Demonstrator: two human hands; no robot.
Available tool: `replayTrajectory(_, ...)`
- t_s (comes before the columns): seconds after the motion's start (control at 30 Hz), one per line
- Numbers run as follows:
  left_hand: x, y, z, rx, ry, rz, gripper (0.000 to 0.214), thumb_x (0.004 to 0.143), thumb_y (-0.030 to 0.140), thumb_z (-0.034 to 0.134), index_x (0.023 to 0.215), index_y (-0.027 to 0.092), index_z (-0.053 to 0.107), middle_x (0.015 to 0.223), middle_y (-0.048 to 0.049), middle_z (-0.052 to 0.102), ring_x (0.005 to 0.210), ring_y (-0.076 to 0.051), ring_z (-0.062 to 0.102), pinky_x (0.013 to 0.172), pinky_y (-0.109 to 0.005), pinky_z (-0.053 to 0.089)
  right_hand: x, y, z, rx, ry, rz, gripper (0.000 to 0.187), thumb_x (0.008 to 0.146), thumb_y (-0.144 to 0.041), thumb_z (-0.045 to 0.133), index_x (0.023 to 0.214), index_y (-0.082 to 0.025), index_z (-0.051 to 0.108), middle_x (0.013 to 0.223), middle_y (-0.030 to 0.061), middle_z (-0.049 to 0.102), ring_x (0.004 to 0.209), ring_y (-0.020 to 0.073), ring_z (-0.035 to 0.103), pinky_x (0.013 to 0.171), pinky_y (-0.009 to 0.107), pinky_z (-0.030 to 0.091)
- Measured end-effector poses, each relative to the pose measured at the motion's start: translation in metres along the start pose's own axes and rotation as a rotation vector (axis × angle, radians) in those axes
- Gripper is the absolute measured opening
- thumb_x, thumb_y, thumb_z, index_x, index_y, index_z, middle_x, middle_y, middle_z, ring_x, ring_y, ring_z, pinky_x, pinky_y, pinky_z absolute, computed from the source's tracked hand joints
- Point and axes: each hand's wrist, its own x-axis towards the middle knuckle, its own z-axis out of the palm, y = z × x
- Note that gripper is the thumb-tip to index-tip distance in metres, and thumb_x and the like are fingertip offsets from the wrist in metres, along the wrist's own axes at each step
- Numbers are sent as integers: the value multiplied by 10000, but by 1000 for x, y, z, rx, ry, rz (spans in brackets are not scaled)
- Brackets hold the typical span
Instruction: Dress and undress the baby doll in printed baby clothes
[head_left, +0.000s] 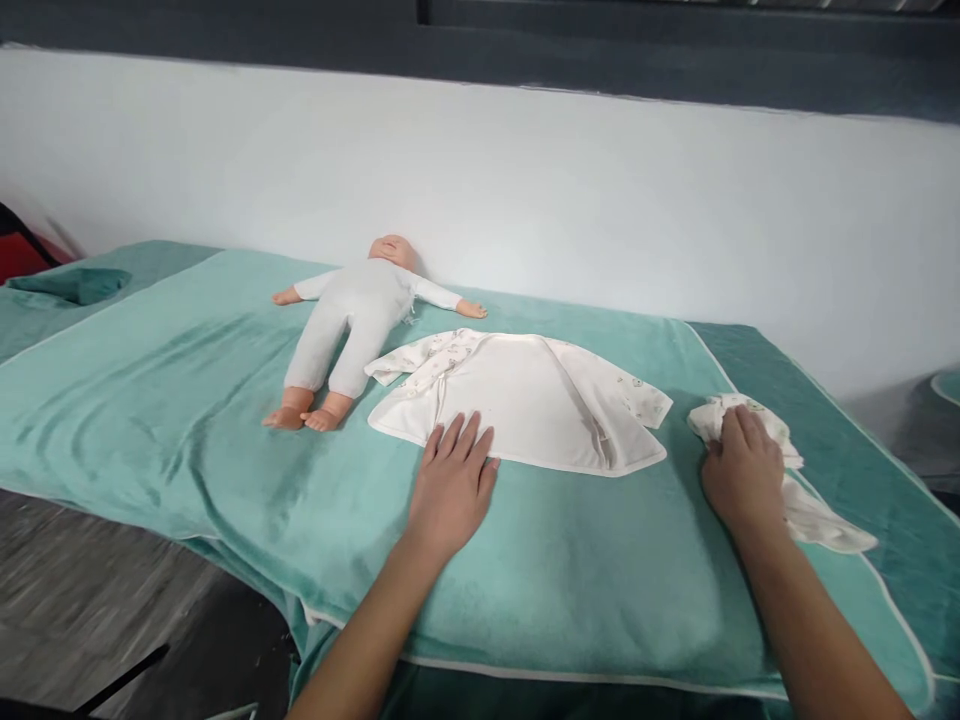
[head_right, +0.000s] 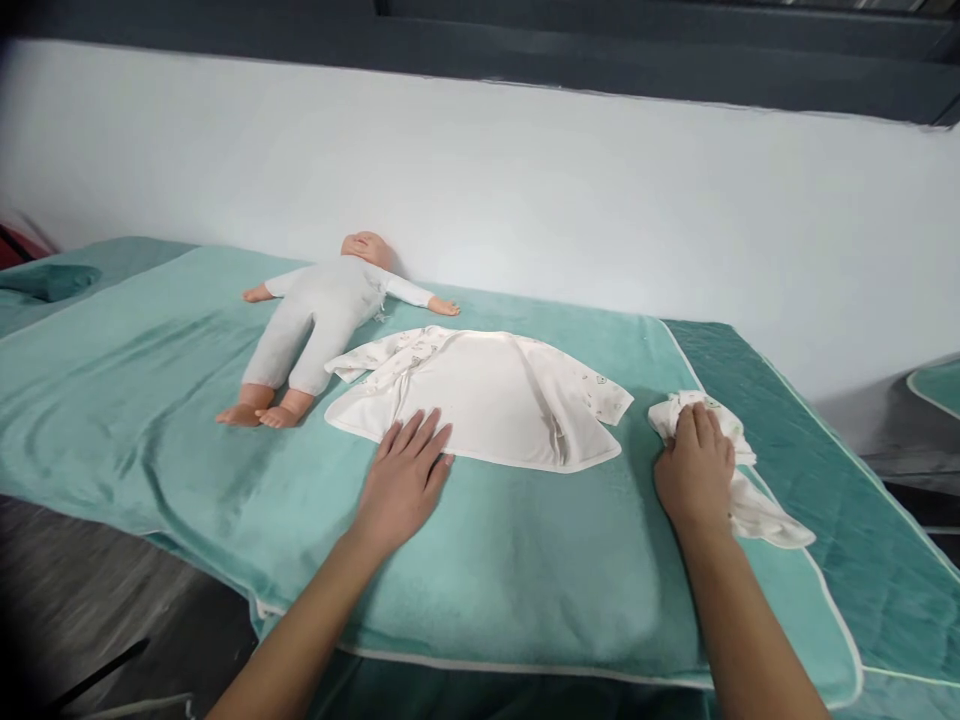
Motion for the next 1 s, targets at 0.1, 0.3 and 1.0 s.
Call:
replayTrajectory(0.1,-3,1,-1,-11,12,9,486,1036,375,320,1455,259,537,1594,-11,411,1509,-259,350,1252,-516,294,-1,-19,-7,-17,81,-38,576,896,-195,373,1449,-94,496,1572,246,402,1504,385,309,1165,636,313)
replayTrajectory(0.3,-5,0,1,-25,32,8,488,1039,384,312,1436,240,556,1586,-15,427,1502,-261,364,1254,-519,292,-13,-52,-16,148,-24,-245,468,946,-270,387,1369,-162,557,1443,180,551,1335,300,526,1109,488,435)
replayTrajectory(1.0,-4,1,0,-19,22,-6,463,1033,382,328,1406,265,577,1577,3,444,1496,-247,374,1255,-508,289,51,-70,30,99,142,136,476,831,-197,471,1257,-87,653,1372,246,523,1256,356,502,1070,540,390)
